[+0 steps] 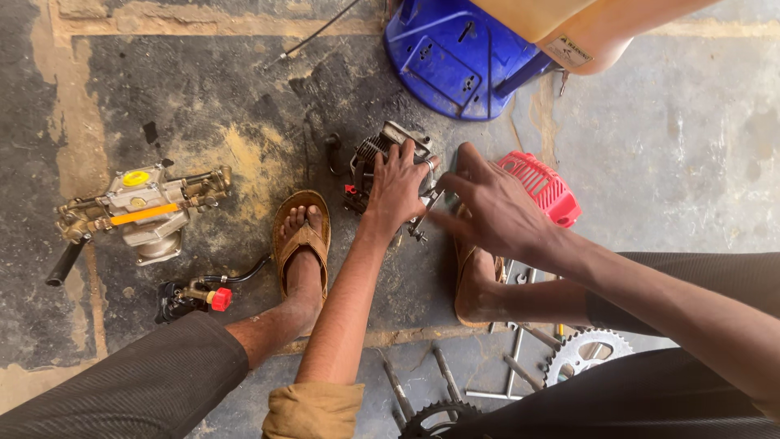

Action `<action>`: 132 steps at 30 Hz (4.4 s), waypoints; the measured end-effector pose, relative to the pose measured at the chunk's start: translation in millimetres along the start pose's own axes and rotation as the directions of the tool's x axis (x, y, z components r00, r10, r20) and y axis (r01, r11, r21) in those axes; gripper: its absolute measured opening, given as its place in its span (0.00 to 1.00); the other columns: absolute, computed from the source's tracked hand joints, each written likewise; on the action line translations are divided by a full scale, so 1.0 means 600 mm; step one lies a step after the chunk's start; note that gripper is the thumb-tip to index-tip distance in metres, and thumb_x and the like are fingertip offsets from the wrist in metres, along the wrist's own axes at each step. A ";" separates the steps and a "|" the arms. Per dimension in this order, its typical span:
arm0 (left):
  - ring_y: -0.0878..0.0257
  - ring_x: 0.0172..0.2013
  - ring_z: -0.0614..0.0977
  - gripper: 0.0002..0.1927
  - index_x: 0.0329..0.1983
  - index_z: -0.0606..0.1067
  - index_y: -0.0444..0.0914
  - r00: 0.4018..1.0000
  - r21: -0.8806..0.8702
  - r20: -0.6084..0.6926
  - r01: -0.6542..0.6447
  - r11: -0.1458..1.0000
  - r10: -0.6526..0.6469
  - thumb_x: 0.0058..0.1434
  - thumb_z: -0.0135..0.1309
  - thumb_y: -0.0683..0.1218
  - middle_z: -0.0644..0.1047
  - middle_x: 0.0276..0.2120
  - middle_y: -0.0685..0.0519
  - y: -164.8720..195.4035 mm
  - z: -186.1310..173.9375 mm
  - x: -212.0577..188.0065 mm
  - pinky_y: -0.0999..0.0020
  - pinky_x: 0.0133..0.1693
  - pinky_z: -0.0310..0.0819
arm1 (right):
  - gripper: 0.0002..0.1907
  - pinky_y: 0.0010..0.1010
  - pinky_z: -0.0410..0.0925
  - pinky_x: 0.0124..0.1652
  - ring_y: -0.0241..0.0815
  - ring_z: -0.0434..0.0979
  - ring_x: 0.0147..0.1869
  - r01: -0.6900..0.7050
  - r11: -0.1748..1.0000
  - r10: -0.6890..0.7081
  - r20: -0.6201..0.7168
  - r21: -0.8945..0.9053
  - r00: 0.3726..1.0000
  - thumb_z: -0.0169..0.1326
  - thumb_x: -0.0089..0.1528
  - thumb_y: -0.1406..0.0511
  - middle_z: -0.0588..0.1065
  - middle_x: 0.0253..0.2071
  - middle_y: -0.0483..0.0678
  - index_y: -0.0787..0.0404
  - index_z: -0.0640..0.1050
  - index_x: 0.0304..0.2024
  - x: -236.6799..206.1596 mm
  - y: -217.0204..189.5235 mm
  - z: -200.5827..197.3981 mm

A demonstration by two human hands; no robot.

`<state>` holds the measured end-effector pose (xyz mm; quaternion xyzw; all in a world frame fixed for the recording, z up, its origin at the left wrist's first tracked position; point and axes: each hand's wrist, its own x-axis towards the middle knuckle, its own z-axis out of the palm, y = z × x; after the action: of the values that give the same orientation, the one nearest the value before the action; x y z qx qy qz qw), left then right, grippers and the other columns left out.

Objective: The person uses a screwdriver to tighten screws on a small engine part held between their legs. They rotate the part to access different sides and continue adjusting screws throughout the clip.

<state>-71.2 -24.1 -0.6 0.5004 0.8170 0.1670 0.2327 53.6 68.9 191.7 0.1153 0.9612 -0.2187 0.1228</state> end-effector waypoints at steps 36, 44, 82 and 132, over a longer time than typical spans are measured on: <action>0.43 0.60 0.69 0.45 0.62 0.75 0.50 0.988 0.023 -0.128 -0.079 0.997 0.082 0.34 0.73 0.44 0.64 0.65 0.38 -0.002 0.020 -0.002 0.33 0.62 0.58 | 0.21 0.39 0.71 0.53 0.47 0.75 0.52 0.054 0.974 -0.011 -0.191 0.218 0.981 0.62 0.54 0.70 0.71 0.46 0.52 0.66 0.76 0.50 0.004 0.039 0.027; 0.46 0.61 0.69 0.44 0.63 0.75 0.50 0.981 0.003 -0.158 -0.114 0.993 0.113 0.38 0.73 0.46 0.65 0.66 0.41 -0.003 0.022 -0.018 0.31 0.65 0.58 | 0.16 0.39 0.66 0.54 0.42 0.70 0.52 0.499 0.627 -0.522 0.153 -0.598 0.839 0.66 0.50 0.61 0.71 0.47 0.46 0.53 0.81 0.41 0.009 0.034 0.011; 0.40 0.64 0.64 0.47 0.64 0.72 0.51 0.996 0.015 -0.079 -0.036 0.999 0.038 0.36 0.74 0.47 0.61 0.68 0.38 -0.004 0.019 -0.004 0.31 0.64 0.53 | 0.22 0.44 0.70 0.61 0.54 0.76 0.61 0.493 0.825 -0.541 -0.137 -0.276 0.830 0.60 0.57 0.63 0.72 0.58 0.56 0.61 0.75 0.53 -0.002 0.027 0.013; 0.49 0.59 0.71 0.46 0.62 0.75 0.53 0.994 0.067 -0.093 -0.052 0.996 0.058 0.34 0.74 0.45 0.67 0.63 0.44 0.009 0.020 -0.013 0.38 0.63 0.62 | 0.21 0.44 0.71 0.38 0.47 0.76 0.38 0.003 0.991 0.011 -0.098 0.135 0.995 0.67 0.58 0.57 0.73 0.37 0.52 0.60 0.76 0.48 -0.022 0.006 0.006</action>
<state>-57.7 -28.2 -6.1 0.5214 0.8180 0.1706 0.1727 67.9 67.9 190.9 0.1359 0.9488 -0.2769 0.0674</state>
